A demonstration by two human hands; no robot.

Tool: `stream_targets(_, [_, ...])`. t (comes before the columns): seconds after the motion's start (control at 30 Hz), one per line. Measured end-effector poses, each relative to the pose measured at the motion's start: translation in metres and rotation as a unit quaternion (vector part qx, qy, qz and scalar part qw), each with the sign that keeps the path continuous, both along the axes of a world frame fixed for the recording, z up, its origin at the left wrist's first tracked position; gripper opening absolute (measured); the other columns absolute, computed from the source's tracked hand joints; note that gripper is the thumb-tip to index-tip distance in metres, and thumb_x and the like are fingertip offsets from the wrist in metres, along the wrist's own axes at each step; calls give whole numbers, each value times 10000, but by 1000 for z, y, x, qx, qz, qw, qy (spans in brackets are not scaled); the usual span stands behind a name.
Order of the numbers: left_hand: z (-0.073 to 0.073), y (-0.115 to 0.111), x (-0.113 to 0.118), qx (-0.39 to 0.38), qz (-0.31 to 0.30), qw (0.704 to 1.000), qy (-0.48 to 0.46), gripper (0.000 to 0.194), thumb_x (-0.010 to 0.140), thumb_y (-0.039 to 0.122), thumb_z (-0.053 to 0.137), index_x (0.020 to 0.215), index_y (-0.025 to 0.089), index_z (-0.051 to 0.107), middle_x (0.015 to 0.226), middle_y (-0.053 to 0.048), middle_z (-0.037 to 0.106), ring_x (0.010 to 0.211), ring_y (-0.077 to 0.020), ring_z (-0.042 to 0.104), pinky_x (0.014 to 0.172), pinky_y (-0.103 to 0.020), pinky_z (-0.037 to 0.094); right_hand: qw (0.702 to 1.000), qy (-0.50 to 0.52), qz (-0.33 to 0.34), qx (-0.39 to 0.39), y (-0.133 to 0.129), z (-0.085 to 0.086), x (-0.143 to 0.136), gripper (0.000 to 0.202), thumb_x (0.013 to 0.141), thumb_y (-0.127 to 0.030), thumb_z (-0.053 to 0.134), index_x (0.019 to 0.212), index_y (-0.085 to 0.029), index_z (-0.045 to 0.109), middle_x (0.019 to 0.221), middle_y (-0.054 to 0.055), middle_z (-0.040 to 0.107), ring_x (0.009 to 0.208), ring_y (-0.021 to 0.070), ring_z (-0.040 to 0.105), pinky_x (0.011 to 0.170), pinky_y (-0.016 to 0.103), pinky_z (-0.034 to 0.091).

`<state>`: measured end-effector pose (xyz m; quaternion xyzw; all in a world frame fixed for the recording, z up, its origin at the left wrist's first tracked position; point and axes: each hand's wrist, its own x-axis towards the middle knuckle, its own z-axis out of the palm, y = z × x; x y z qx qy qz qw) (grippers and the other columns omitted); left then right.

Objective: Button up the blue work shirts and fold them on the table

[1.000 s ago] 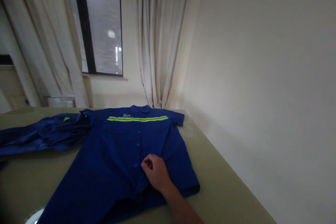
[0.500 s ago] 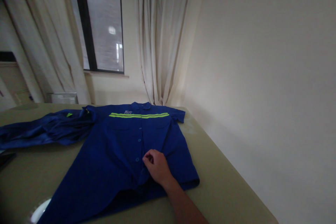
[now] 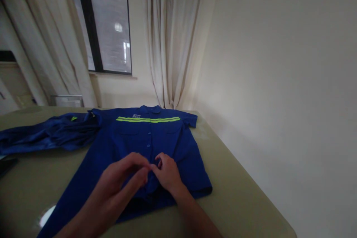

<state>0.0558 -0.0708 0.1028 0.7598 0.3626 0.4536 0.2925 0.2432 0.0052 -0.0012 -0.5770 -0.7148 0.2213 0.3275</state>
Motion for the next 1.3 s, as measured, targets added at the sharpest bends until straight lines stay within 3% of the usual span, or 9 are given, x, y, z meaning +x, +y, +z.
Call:
stream_targets(0.13, [-57,62,0,-41,16,984,175,193,1000,240,480,897,221,643,862,3,676,809,-170,634,763,-302,491,998,-54,5,-18,-4,5,5,500,656,-259,857,1113,-214,660,952,23,635,827,186,598,736,278,441])
stream_targets(0.23, [-104,75,-6,-11,55,966,252,162,970,210,501,1014,230,655,1011,-38,670,959,-224,616,861,-367,468,998,-61,13,-24,-5,8,8,406,681,-163,767,1073,-216,672,940,27,646,820,182,607,743,277,456])
stream_targets(0.3, [-115,70,-8,4,58,960,274,178,989,241,496,1072,252,654,1078,-41,658,1011,-235,595,890,-392,444,998,-50,15,-35,-4,8,9,358,687,-78,675,1012,-227,682,858,3,658,760,164,612,705,261,450])
stream_targets(0.47, [-88,50,-9,21,-16,963,270,283,1060,342,406,976,258,663,1068,-22,660,1042,-208,579,966,-405,394,991,108,-13,-75,6,9,18,323,687,-80,632,975,-218,680,777,-15,657,701,149,618,660,253,461])
stream_targets(0.63, [-81,41,-12,13,-78,952,297,513,813,638,724,1137,256,617,1154,-57,671,1088,-292,600,1033,-491,407,914,384,-51,-121,9,17,25,319,684,-285,739,981,-215,643,833,-10,616,755,164,614,646,265,493])
stream_targets(0.97, [-107,35,8,152,-19,913,378,223,774,74,678,907,225,581,950,-41,717,927,-267,695,868,-422,571,860,500,-14,-104,7,16,-13,391,688,-424,855,941,-223,635,951,17,671,901,190,649,826,317,552])
stream_targets(1.07, [-110,37,6,105,35,958,264,206,835,94,650,928,239,538,853,8,705,781,-199,708,723,-306,579,864,488,50,-111,7,27,-6,425,771,-479,808,1064,-214,652,1049,56,715,1024,225,678,954,383,525])
stream_targets(1.13, [-109,39,2,69,71,982,159,178,910,195,633,1048,255,538,893,19,726,772,-178,726,688,-272,581,901,410,101,-98,1,39,7,444,827,-520,759,1132,-217,649,1093,70,722,1073,242,674,976,404,508])
stream_targets(1.3, [-96,48,-9,26,96,994,42,312,991,289,551,1301,325,553,1161,18,751,1011,-187,740,879,-312,599,978,104,176,-30,-20,59,32,556,681,-332,883,1182,-261,654,1069,14,704,997,220,638,901,330,490])
